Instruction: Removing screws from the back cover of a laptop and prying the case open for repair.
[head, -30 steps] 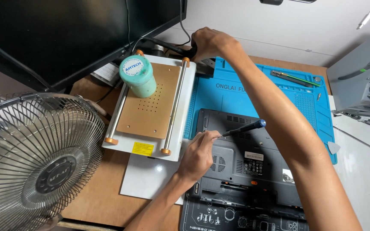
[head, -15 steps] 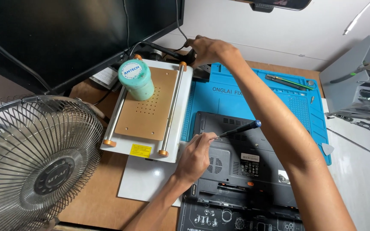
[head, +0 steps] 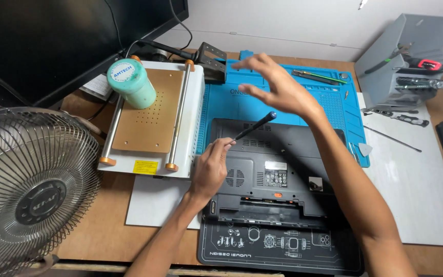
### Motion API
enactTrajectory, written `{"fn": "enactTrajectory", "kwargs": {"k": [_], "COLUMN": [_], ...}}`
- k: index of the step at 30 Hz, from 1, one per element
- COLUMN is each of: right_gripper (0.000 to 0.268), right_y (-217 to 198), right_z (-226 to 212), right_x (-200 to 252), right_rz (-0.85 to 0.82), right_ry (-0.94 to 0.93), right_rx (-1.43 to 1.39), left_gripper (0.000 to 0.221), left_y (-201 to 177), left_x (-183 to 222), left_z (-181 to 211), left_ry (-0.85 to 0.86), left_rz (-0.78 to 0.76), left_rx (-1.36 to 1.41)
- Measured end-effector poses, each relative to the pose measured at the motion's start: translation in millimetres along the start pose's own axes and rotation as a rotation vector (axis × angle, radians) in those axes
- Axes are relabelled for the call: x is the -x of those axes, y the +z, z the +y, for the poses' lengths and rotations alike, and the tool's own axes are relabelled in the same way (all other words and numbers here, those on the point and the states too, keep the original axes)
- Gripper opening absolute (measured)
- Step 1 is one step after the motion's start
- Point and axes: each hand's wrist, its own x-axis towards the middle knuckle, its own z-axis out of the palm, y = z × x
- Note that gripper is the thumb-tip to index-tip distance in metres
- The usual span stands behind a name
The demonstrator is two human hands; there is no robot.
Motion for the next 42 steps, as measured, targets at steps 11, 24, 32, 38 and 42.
{"fn": "enactTrajectory", "kwargs": {"k": [11,24,32,38,42], "right_gripper": [0.028,0.017,0.015,0.015,0.02], "right_y": [56.3,-5.8,-28.8,-33.3,-32.2], "right_z": [-24.6,-18.9,-37.1,-53.6,-59.1], "right_x": [130.3,125.6,121.4,117.2,115.1], "right_rz": [0.225,0.476,0.372,0.331,0.314], "right_ry": [0.121,-0.02,-0.072,-0.097,-0.095], "right_rx": [-0.564,-0.419,-0.245,-0.157,-0.163], "left_gripper": [0.026,0.043,0.042,0.035,0.037], "left_y": [2.2,0.1,5.0,29.9,61.1], "left_x": [-0.5,-4.3,-16.8,-36.2,-48.3], "left_z": [0.5,8.4,-1.5,-24.7,-48.9], "left_ry": [0.055,-0.245,-0.357,-0.304,-0.136], "left_rz": [-0.049,-0.083,-0.144,-0.229,-0.254], "left_rx": [-0.003,0.07,0.18,-0.091,-0.492]}}
